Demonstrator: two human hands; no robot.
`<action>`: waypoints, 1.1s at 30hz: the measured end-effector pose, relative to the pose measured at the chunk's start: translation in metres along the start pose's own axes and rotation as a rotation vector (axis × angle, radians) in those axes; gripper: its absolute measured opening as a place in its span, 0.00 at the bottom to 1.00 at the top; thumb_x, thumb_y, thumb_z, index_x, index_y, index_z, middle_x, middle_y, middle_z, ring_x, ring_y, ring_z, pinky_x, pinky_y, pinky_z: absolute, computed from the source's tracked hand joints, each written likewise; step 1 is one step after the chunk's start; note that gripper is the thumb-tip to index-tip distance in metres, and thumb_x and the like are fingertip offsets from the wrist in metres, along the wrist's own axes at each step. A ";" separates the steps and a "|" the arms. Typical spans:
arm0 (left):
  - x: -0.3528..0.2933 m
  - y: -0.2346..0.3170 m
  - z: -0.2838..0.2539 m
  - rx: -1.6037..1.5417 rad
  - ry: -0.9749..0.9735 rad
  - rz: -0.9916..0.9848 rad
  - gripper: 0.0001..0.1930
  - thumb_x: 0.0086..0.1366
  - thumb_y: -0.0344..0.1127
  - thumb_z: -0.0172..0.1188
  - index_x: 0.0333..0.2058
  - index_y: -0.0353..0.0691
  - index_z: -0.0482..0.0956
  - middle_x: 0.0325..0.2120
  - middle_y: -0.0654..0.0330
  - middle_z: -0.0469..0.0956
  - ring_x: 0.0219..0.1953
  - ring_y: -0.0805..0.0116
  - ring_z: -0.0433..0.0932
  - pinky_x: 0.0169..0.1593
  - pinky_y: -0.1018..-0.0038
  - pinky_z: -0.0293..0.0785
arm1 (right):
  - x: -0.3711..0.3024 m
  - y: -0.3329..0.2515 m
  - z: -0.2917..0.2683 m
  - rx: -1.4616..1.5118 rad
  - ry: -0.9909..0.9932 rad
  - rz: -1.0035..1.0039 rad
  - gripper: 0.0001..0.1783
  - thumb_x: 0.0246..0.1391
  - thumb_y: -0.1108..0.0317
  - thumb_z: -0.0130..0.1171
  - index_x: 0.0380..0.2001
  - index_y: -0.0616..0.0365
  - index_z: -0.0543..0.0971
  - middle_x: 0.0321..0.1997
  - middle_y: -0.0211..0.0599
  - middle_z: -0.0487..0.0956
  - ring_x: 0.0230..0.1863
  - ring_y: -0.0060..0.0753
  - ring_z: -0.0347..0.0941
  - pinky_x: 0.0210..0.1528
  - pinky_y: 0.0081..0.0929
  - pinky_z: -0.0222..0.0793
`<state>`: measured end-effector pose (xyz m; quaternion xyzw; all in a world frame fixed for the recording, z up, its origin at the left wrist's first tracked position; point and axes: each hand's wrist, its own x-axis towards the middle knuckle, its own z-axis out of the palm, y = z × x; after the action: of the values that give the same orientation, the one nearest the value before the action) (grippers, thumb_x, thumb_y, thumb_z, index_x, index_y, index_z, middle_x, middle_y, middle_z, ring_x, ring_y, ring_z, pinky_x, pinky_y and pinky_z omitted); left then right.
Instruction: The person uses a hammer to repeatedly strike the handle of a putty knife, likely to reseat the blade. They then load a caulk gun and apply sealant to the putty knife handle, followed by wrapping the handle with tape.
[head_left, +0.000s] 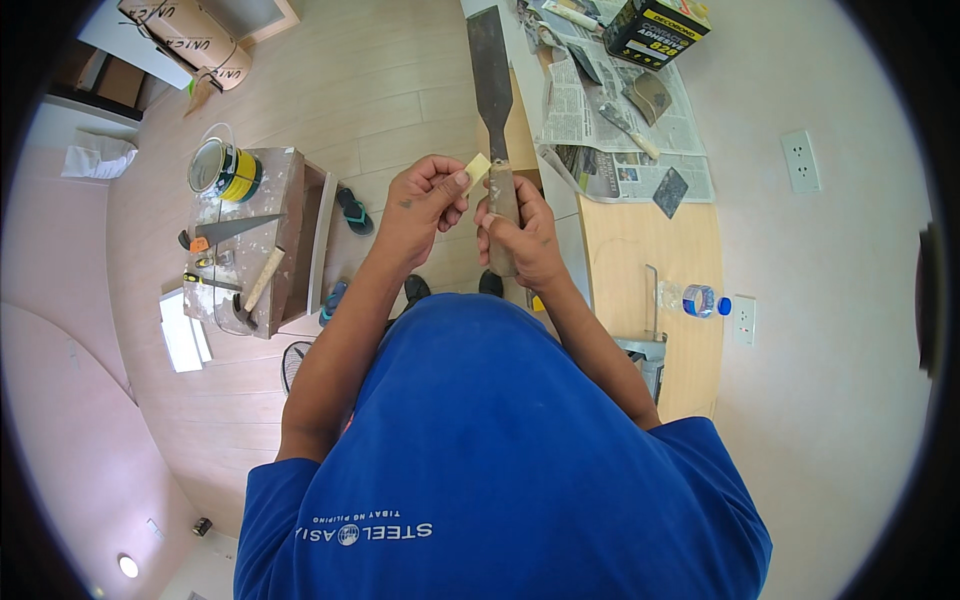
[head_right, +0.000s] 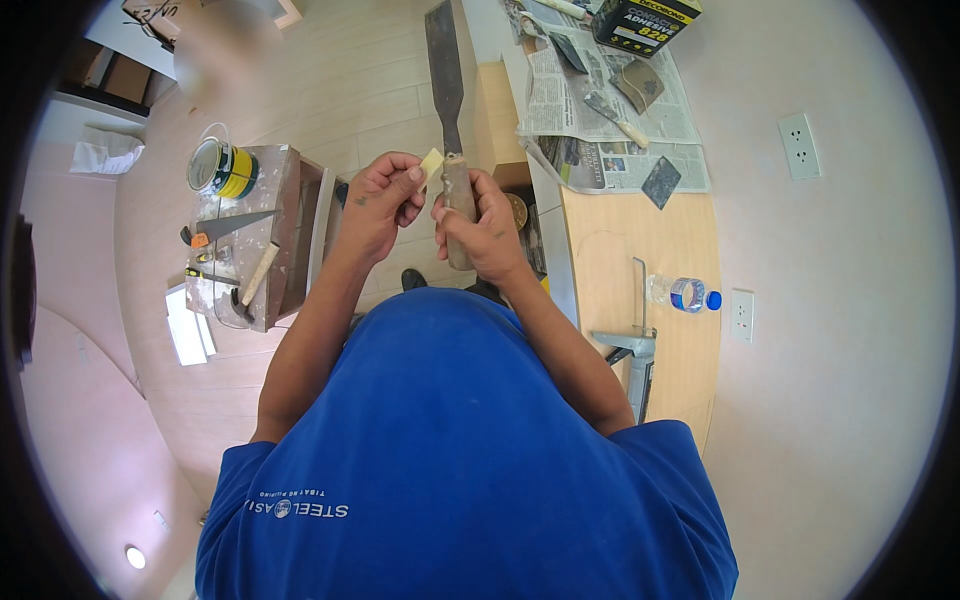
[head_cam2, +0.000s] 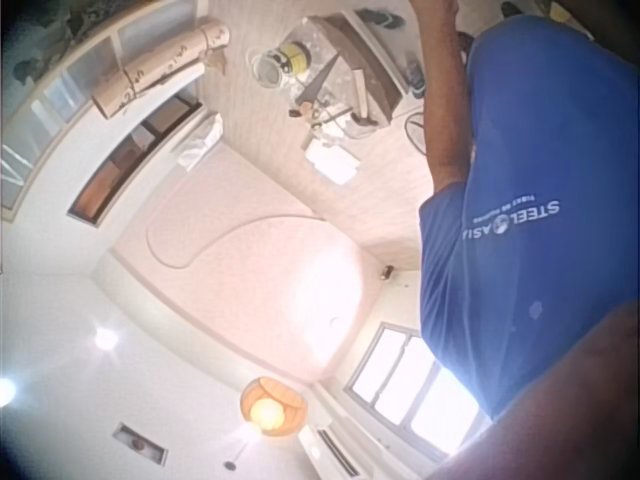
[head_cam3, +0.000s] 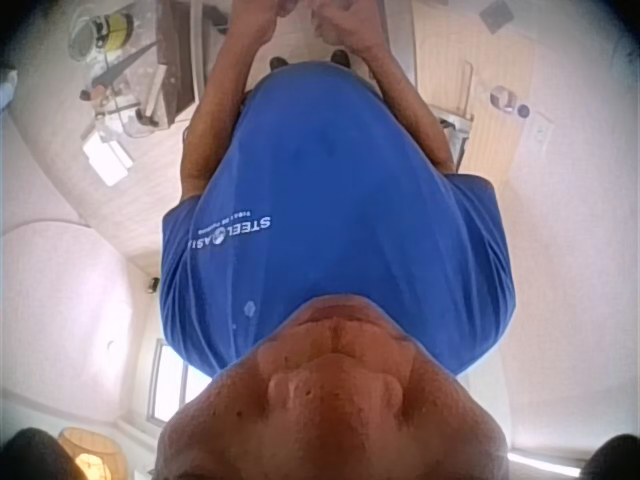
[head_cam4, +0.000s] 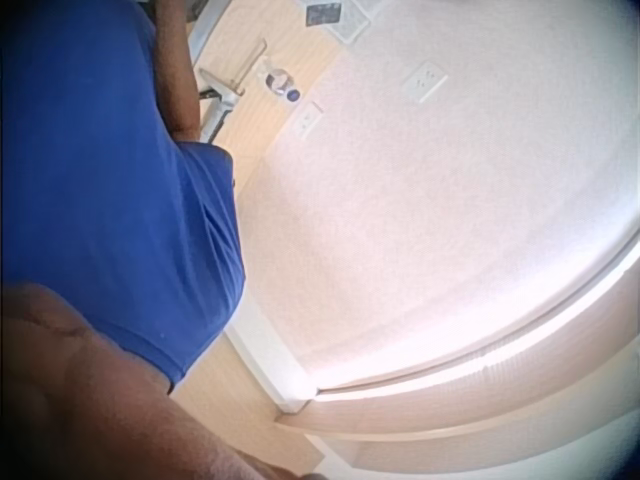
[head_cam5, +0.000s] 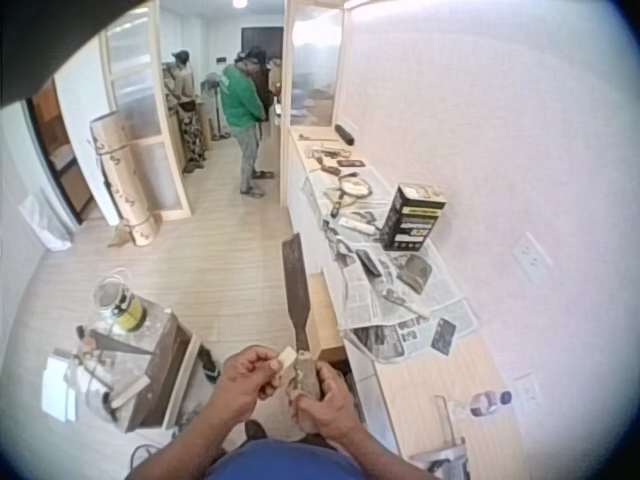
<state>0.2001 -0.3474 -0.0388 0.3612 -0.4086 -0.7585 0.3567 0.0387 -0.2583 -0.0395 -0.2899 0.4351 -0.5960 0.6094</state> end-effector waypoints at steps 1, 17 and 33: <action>0.000 0.001 0.000 -0.010 -0.015 -0.004 0.10 0.72 0.37 0.67 0.44 0.38 0.81 0.24 0.67 0.80 0.21 0.82 0.72 0.23 0.84 0.65 | 0.000 -0.001 -0.001 0.048 -0.026 0.016 0.26 0.58 0.74 0.66 0.57 0.64 0.67 0.40 0.36 0.79 0.30 0.23 0.78 0.26 0.26 0.80; -0.004 -0.001 -0.009 -0.058 0.005 0.026 0.10 0.72 0.37 0.68 0.44 0.38 0.80 0.23 0.67 0.79 0.20 0.82 0.73 0.23 0.84 0.65 | -0.001 0.009 -0.012 0.181 -0.042 0.114 0.31 0.68 0.57 0.66 0.66 0.61 0.70 0.46 0.33 0.77 0.35 0.25 0.79 0.36 0.28 0.81; -0.005 0.005 0.013 0.268 -0.045 0.110 0.09 0.73 0.35 0.65 0.43 0.35 0.81 0.27 0.67 0.80 0.28 0.83 0.74 0.31 0.82 0.70 | -0.001 0.012 -0.009 -0.260 0.144 0.024 0.27 0.56 0.70 0.64 0.59 0.61 0.74 0.41 0.33 0.78 0.31 0.21 0.77 0.31 0.23 0.78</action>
<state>0.1926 -0.3408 -0.0281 0.3654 -0.5336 -0.6843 0.3370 0.0371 -0.2540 -0.0539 -0.3178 0.5549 -0.5466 0.5408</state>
